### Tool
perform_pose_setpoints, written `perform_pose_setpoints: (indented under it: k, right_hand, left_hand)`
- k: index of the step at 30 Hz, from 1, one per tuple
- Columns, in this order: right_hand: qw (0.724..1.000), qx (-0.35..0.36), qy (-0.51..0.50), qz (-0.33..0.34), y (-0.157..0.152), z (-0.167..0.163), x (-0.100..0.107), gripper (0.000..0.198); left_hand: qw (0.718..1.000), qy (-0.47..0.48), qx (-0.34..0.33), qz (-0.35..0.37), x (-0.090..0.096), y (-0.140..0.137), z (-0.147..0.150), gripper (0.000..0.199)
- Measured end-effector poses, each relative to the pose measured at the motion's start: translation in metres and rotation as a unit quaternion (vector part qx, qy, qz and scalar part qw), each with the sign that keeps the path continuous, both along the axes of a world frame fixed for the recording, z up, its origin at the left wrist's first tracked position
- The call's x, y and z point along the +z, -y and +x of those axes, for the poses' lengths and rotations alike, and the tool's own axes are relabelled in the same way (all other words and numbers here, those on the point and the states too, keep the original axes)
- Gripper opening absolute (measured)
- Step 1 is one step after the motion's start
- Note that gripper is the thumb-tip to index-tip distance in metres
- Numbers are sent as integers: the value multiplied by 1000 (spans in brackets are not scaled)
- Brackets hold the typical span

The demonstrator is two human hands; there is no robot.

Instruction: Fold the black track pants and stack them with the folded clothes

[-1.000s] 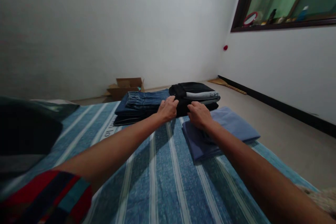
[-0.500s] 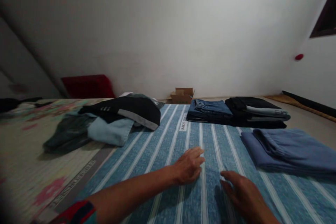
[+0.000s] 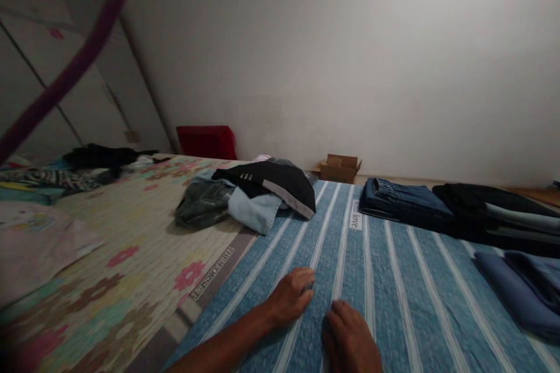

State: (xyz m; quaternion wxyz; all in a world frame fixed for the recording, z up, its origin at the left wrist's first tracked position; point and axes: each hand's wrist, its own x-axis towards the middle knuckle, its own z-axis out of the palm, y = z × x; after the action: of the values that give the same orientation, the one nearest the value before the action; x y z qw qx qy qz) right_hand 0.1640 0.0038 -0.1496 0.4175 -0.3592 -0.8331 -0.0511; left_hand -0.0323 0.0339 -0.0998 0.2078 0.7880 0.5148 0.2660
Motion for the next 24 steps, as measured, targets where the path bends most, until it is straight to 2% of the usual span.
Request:
perform_pose_setpoints:
  k: [3,7,9,12,14,16,19,24]
  right_hand:
    - [996,-6,25,81,-9,0,-18,23]
    - [993,31,48,100,-20,9,-34,20]
    - [994,31,33,97,-23,11,-40,19]
    - [996,41,-4,78,-26,10,-48,18]
    - [997,48,-24,58,-27,8,-52,18]
    - [997,34,-49,41,-26,6,-54,18]
    - [997,21,-68,40,-23,2,-52,18]
    - [996,2,-79,33,-17,-3,-40,19]
  left_hand:
    - [995,64,68,-17,6,-7,-18,27]
    - [963,171,203,-40,32,-41,-49,21]
    - [932,230,277,-42,53,-66,-69,20]
    - [873,305,380,-21,87,-104,-100,33]
    - [836,338,433,-13,108,-126,-115,35]
    - [805,363,469,-26,122,-144,-124,35]
    - [775,388,496,-61,133,-159,-128,34]
    - [762,410,490,-108,143,-164,-133,34]
